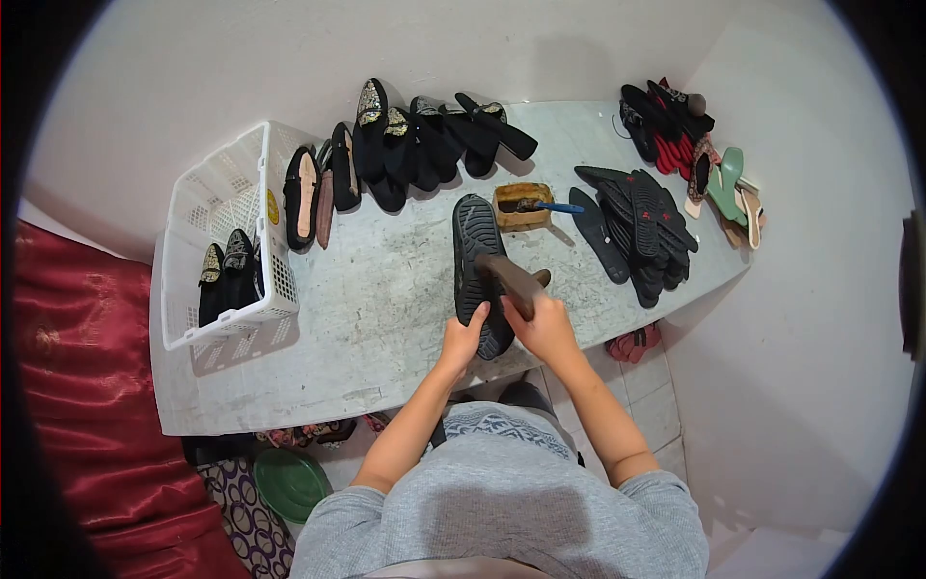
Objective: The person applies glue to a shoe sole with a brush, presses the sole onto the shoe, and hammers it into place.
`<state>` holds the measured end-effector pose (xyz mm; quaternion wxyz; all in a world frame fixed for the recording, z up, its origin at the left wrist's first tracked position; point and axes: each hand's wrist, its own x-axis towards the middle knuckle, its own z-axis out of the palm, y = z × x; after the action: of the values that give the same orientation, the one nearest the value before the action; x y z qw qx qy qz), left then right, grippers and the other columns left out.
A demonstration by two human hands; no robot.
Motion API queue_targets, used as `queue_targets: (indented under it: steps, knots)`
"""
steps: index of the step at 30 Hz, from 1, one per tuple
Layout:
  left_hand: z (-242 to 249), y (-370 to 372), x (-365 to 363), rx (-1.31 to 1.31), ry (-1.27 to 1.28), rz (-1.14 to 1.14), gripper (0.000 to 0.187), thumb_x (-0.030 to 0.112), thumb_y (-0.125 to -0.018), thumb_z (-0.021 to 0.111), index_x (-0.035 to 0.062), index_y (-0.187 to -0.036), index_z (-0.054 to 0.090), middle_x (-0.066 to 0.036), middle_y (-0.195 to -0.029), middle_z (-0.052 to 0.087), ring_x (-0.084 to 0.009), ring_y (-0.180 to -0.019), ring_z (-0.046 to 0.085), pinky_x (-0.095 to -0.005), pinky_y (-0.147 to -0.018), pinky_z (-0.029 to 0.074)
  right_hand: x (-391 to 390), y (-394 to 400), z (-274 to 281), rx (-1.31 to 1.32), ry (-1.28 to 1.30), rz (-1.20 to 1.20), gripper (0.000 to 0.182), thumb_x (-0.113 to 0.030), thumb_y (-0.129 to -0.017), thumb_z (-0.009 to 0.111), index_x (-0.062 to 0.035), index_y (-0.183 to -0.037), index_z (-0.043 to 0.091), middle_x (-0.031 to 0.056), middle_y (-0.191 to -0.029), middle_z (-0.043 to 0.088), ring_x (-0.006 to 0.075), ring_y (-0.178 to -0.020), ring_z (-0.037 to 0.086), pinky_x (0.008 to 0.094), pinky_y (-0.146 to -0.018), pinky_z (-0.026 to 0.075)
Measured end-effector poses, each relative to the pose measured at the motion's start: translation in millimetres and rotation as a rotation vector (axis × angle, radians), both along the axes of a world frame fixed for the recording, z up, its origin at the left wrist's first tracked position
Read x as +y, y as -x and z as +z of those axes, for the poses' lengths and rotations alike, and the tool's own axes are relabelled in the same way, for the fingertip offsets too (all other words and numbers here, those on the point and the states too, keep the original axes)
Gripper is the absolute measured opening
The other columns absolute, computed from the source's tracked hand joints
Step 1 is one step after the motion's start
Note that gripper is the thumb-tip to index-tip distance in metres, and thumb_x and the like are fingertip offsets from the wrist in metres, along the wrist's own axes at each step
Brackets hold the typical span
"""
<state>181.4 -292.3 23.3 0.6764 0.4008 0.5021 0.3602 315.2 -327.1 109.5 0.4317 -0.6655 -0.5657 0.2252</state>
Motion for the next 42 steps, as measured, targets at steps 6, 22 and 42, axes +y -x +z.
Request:
queue_targets:
  steps: [6,22,42]
  knots:
    - [8.3,1.9,1.1,0.04,0.039,-0.063,0.049,0.041,-0.085,0.06,-0.0036,-0.105,0.06,-0.01,-0.092,0.063,-0.0153,-0.082,0.059,-0.0281,-0.07,0.046,10.3,5.9,14.7,-0.084,-0.062,0.041,0.027,-0.028,-0.08,0.065,-0.0065,-0.091,0.052,0.019,-0.07,0.062,0.0391,-0.068,0.062,0.0417,-0.054,0.048]
    - [9.4,2.1,-0.9,0.08,-0.026,-0.034,0.055,0.046,-0.083,0.061,-0.0055,-0.103,0.06,-0.011,-0.091,0.064,-0.0155,-0.082,0.058,-0.0286,-0.073,0.045,65.6,-6.5,21.4,-0.251,-0.071,0.009,0.035,-0.04,-0.083,0.059,-0.0064,-0.092,0.054,0.02,-0.065,0.061,0.0392,-0.066,0.062,0.0435,-0.054,0.048]
    - [3.7,3.6,1.5,0.104,0.003,-0.059,0.057,0.047,-0.083,0.061,-0.005,-0.106,0.059,-0.011,-0.094,0.063,-0.0171,-0.084,0.059,-0.0284,-0.074,0.045,55.8,-0.5,17.3,-0.096,-0.155,-0.016,0.037,-0.041,-0.083,0.06,-0.005,-0.092,0.055,0.0207,-0.066,0.061,0.0388,-0.064,0.061,0.0414,-0.052,0.047]
